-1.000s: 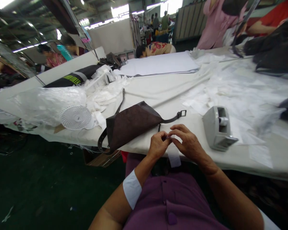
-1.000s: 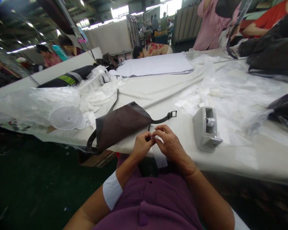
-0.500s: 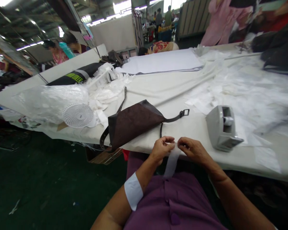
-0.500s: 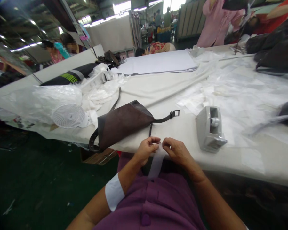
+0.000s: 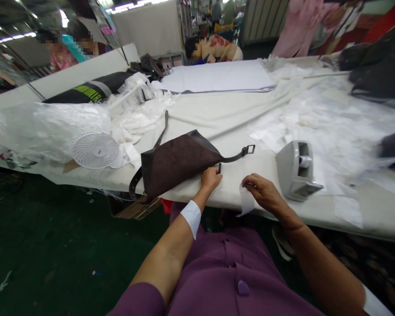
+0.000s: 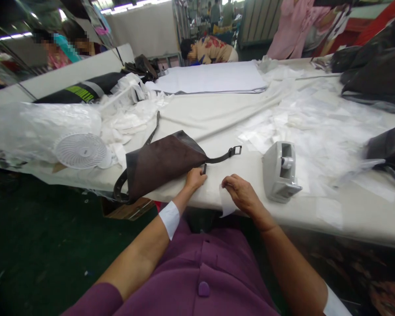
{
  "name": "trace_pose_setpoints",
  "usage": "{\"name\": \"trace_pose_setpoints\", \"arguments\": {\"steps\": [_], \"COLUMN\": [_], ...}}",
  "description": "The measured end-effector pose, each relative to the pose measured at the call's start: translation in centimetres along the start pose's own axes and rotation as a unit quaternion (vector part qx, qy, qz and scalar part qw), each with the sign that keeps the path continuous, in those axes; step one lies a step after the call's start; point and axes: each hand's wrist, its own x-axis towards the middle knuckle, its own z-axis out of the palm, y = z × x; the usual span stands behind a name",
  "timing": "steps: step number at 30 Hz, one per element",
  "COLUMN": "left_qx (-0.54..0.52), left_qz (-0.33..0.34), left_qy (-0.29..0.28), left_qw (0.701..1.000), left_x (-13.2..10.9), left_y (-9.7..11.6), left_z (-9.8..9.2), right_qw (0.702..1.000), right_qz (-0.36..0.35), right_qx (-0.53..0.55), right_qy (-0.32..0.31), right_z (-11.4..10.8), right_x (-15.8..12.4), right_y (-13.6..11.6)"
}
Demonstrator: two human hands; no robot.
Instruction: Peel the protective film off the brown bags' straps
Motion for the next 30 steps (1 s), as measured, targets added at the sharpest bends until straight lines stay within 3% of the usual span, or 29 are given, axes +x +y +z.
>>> {"name": "trace_pose_setpoints", "arguments": {"steps": [4,8,10,12,15,21,30], "left_qx": [-0.104,-0.330,-0.371,-0.367,-0.349,-0.305,-0.203], "left_qz": [-0.033,-0.074,-0.087,-0.096,-0.103,-0.071,-0.012], "left_qy": [-0.072,-0.124,-0.138,-0.141,-0.132,-0.095,-0.011], "left_qw": [0.991,0.933,0.914,0.914,0.922,0.945,0.979], "left_x": [-0.4,-0.8,-0.9,-1.0,-0.9,-0.2,0.1], "left_y": [1.1,2.1,2.3,2.3,2.1,1.6,1.2], "left_z": [0.4,-0.4,-0.7,-0.8,-0.5,0.4,1.5], "right_qw": [1.000,0.997,0.987,0.976,0.979,0.993,0.980], "right_qz": [0.005,0.058,0.119,0.152,0.126,0.054,0.143], "right_qx": [0.002,0.054,0.083,0.102,0.094,0.072,0.138], "right_qy": [0.001,-0.025,-0.070,-0.115,-0.132,-0.078,-0.015], "right_z": [0.2,1.4,2.2,3.0,3.8,4.1,4.7], "right_x": [1.9,3.7,4.1,4.3,4.3,4.2,5.0], "right_y": [1.1,2.2,2.3,2.3,2.5,3.5,3.5]}}
